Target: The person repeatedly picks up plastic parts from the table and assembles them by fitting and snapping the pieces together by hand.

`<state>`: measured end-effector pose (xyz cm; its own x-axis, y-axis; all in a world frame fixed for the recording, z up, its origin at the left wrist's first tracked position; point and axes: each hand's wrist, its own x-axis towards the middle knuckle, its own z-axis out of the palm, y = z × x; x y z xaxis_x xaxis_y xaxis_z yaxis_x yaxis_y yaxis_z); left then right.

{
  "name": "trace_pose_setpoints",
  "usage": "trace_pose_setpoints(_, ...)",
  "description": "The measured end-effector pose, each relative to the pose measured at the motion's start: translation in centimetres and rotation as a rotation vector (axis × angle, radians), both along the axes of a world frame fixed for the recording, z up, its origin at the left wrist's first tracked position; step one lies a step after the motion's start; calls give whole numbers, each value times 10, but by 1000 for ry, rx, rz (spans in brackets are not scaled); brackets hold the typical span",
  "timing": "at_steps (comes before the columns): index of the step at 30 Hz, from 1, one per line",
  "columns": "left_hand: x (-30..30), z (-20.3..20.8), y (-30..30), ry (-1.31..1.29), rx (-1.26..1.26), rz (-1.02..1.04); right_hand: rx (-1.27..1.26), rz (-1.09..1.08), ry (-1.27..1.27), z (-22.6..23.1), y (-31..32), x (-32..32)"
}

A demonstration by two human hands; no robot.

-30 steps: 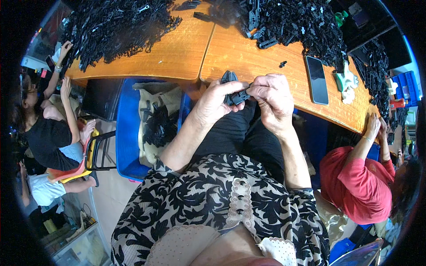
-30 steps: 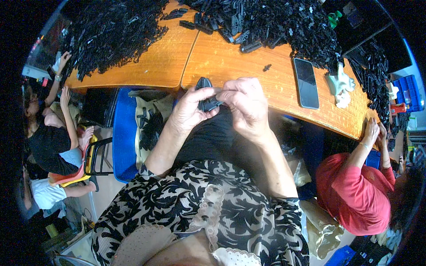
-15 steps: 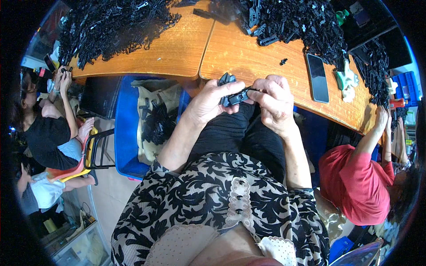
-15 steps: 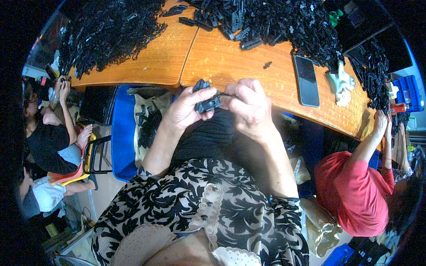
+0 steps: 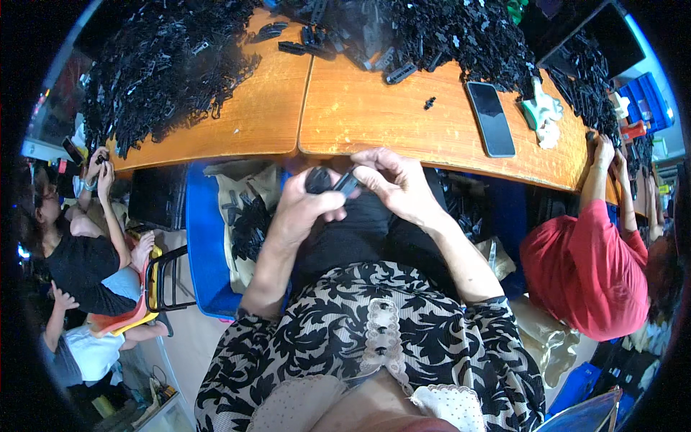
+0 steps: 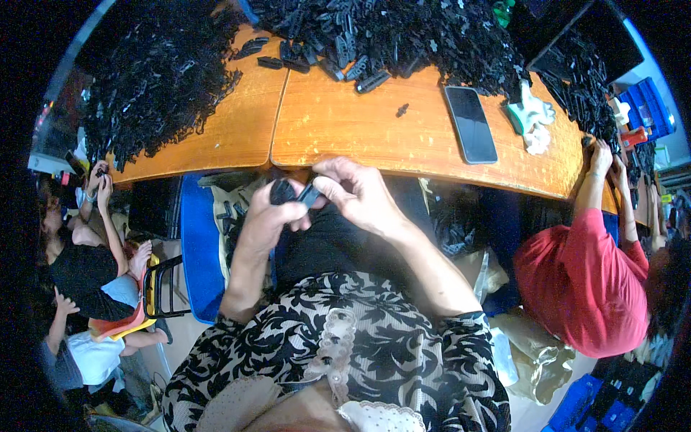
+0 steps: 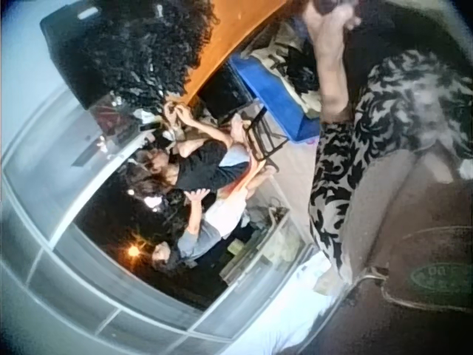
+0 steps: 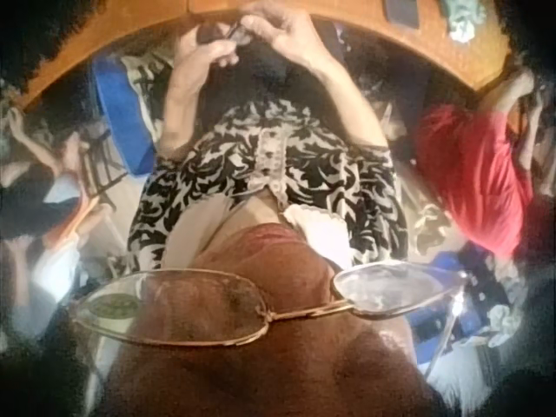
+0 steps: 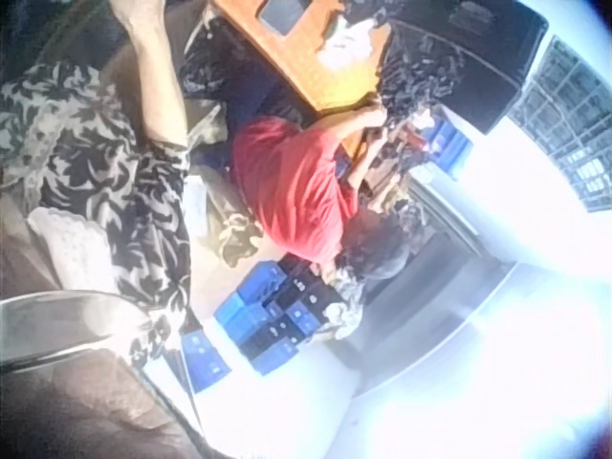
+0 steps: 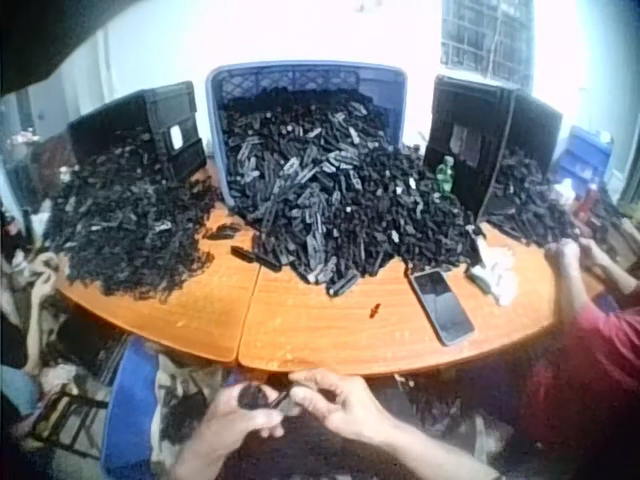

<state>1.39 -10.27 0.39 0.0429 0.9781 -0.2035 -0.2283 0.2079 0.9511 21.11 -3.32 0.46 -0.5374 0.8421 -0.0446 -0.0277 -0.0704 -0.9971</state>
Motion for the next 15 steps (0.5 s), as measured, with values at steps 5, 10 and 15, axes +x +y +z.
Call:
trace_pose_setpoints(5, -93, 1, -35, 1120, -5, -16, 1079, -440, -642, -20, 83, 53)
trace_pose_setpoints(10, -92, 33, -6, 771, 113, 322, 1124, -450, -950, -28, 108, 62)
trace_pose_setpoints(15, -75, 41, 93, 1046, 567, 432, 1129, -426, -904, -31, 112, 62)
